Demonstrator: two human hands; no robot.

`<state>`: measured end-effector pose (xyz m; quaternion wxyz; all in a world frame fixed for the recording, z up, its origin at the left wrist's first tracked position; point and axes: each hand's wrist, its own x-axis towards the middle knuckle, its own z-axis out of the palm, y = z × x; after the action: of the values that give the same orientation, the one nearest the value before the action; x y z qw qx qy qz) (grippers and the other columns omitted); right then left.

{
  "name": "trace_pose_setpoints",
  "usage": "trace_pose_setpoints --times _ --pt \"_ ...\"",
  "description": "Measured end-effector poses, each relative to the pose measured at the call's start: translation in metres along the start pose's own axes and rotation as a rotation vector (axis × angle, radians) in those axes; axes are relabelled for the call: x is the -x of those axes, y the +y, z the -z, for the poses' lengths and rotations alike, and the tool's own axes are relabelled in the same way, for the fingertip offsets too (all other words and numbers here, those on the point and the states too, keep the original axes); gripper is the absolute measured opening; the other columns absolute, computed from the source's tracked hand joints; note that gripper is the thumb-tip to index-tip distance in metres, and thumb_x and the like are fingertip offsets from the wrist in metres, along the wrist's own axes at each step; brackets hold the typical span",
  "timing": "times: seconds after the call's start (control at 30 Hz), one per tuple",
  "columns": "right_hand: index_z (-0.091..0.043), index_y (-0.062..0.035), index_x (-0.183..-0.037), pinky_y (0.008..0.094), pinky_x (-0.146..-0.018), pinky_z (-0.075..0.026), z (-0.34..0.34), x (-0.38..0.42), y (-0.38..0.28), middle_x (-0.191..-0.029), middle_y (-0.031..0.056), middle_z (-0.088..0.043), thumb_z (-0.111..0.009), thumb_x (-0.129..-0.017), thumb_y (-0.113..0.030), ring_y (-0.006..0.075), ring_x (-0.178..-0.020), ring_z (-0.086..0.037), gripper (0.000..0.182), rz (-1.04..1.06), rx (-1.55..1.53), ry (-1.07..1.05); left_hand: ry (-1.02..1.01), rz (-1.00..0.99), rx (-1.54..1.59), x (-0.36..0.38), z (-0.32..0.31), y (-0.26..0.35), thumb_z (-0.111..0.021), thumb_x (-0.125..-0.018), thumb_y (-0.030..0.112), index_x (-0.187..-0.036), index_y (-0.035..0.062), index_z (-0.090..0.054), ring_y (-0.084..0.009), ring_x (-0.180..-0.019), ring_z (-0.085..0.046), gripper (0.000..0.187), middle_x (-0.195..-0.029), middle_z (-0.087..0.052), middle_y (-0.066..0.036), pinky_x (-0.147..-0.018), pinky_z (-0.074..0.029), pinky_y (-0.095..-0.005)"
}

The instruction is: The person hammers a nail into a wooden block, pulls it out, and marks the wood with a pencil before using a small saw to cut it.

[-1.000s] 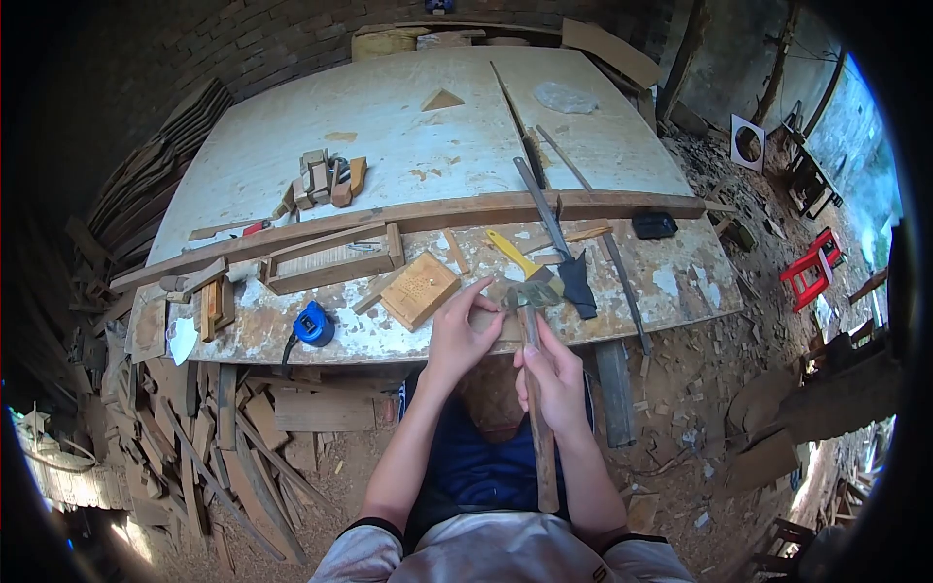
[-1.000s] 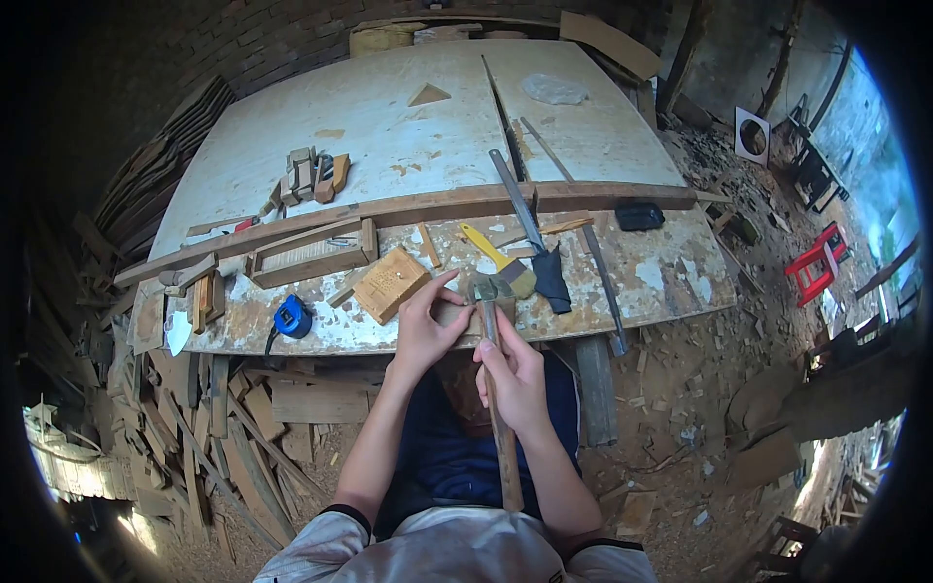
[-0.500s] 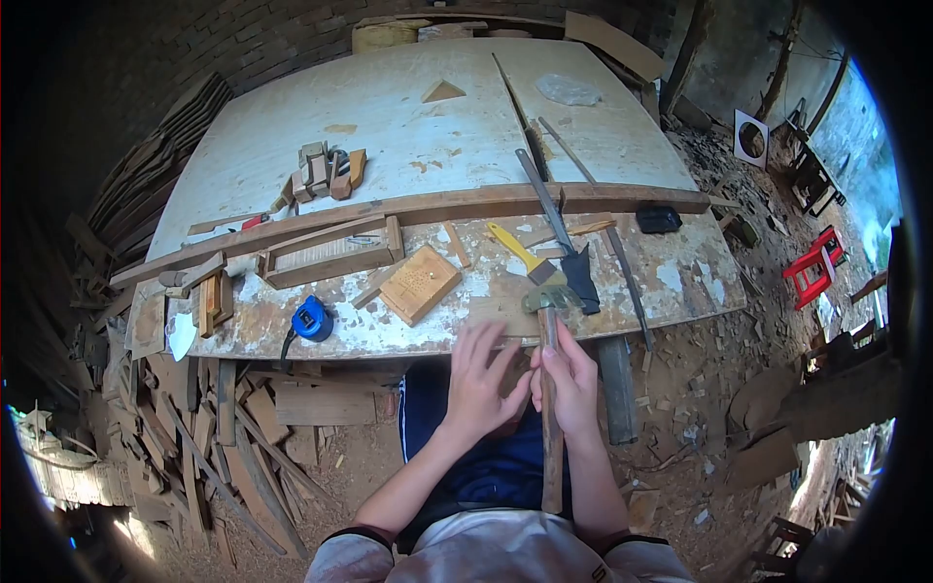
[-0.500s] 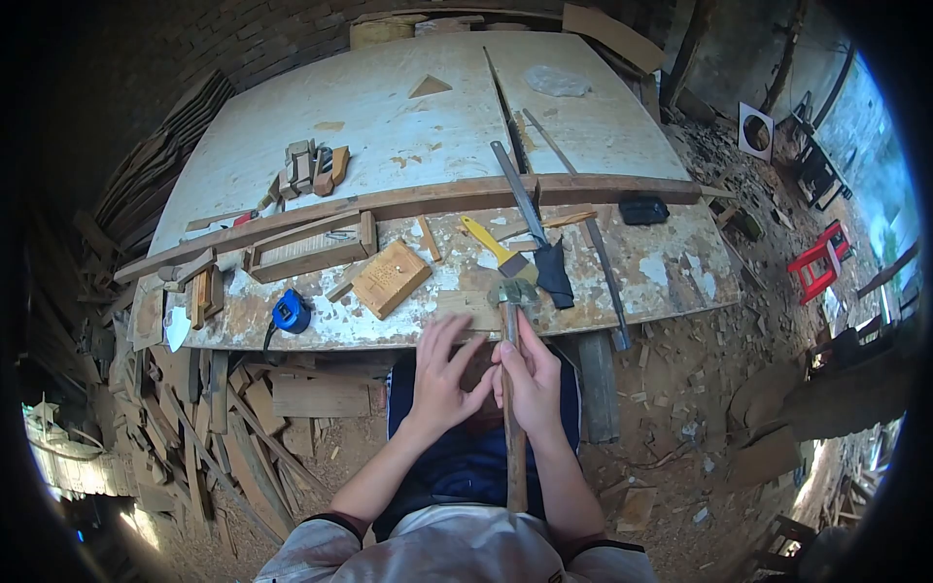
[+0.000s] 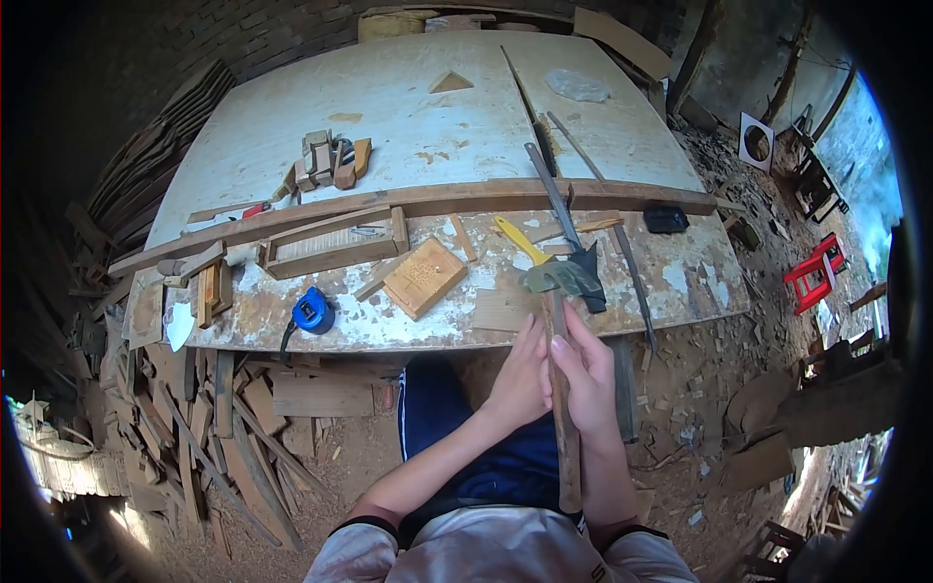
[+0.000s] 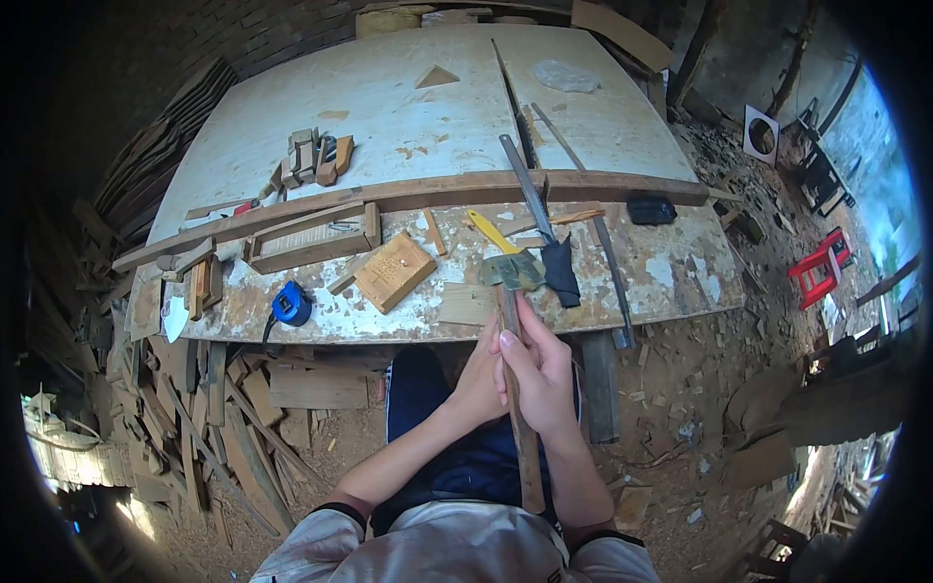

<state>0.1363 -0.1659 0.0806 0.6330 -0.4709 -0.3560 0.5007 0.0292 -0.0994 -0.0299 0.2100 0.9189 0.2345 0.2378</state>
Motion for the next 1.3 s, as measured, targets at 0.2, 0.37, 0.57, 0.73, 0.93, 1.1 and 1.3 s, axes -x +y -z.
trace_pose_setpoints --times 0.2,0.37,0.57,0.73,0.93,1.1,1.3 --pt "-0.033 0.0013 -0.174 0.0260 -0.051 -0.048 -0.008 0.000 0.005 -0.105 0.0091 -0.064 -0.052 -0.115 -0.009 0.0108 -0.060 -0.058 0.063 -0.053 -0.008 -0.009 0.361 0.263 1.631 -0.019 -0.035 0.017 -0.060 -0.107 0.025 -0.171 0.0014 -0.035 -0.0354 -0.163 -0.028 0.072 -0.173 -0.035 -0.019 -0.137 -0.023 -0.0464" --pt "-0.033 0.0057 -0.173 0.0255 -0.052 -0.047 -0.019 0.006 -0.001 -0.107 0.0103 -0.066 -0.053 -0.116 -0.008 0.0106 -0.060 -0.058 0.062 0.117 -0.041 -0.013 0.334 0.278 2.182 -0.020 -0.051 0.009 -0.051 -0.112 0.025 -0.171 0.0024 -0.035 -0.0281 -0.154 -0.038 0.065 -0.163 -0.043 -0.016 -0.133 -0.027 -0.0396" --pt "-0.031 0.0098 -0.172 0.0237 -0.054 -0.046 -0.011 -0.014 0.036 -0.110 0.0127 -0.067 -0.053 -0.115 -0.008 0.0097 -0.061 -0.058 0.063 0.010 0.148 0.006 0.292 0.184 2.495 -0.018 -0.069 0.003 -0.040 -0.118 0.026 -0.170 0.0037 -0.036 -0.0192 -0.142 -0.050 0.057 -0.151 -0.053 -0.012 -0.128 -0.033 -0.0315" --pt "-0.032 0.0076 -0.172 0.0225 -0.053 -0.045 -0.025 0.009 0.003 -0.107 0.0107 -0.066 -0.053 -0.116 -0.009 0.0091 -0.060 -0.058 0.063 0.168 0.069 -0.029 0.217 -0.080 2.698 -0.021 -0.088 -0.008 -0.031 -0.123 0.026 -0.170 0.0048 -0.036 -0.0119 -0.132 -0.059 0.052 -0.141 -0.062 -0.009 -0.124 -0.037 -0.0246" --pt "-0.035 0.0038 -0.173 0.0231 -0.050 -0.043 -0.012 -0.010 0.029 -0.103 0.0094 -0.064 -0.053 -0.116 -0.010 0.0090 -0.057 -0.057 0.061 -0.037 0.065 -0.005 0.077 -0.403 2.853 -0.023 -0.088 -0.011 -0.035 -0.123 0.028 -0.172 0.0060 -0.035 -0.0163 -0.136 -0.058 0.053 -0.150 -0.060 -0.010 -0.121 -0.042 -0.0257" --pt "-0.034 0.0063 -0.172 0.0235 -0.051 -0.045 -0.025 0.016 0.002 -0.104 0.0106 -0.065 -0.054 -0.115 -0.011 0.0082 -0.057 -0.056 0.063 0.129 -0.027 -0.044 0.175 -0.308 2.878 -0.024 -0.089 -0.010 -0.038 -0.122 0.027 -0.174 0.0069 -0.031 -0.0239 -0.154 -0.045 0.057 -0.168 -0.045 -0.012 -0.127 -0.036 -0.0284" --pt "-0.032 0.0070 -0.172 0.0232 -0.054 -0.046 -0.014 -0.004 0.042 -0.106 0.0109 -0.066 -0.057 -0.115 -0.013 0.0078 -0.058 -0.056 0.065 0.049 0.161 0.032 0.318 -0.075 2.979 -0.019 -0.055 0.008 -0.042 -0.119 0.027 -0.176 0.0082 -0.027 -0.0286 -0.164 -0.032 0.062 -0.178 -0.035 -0.013 -0.134 -0.028 -0.0328"
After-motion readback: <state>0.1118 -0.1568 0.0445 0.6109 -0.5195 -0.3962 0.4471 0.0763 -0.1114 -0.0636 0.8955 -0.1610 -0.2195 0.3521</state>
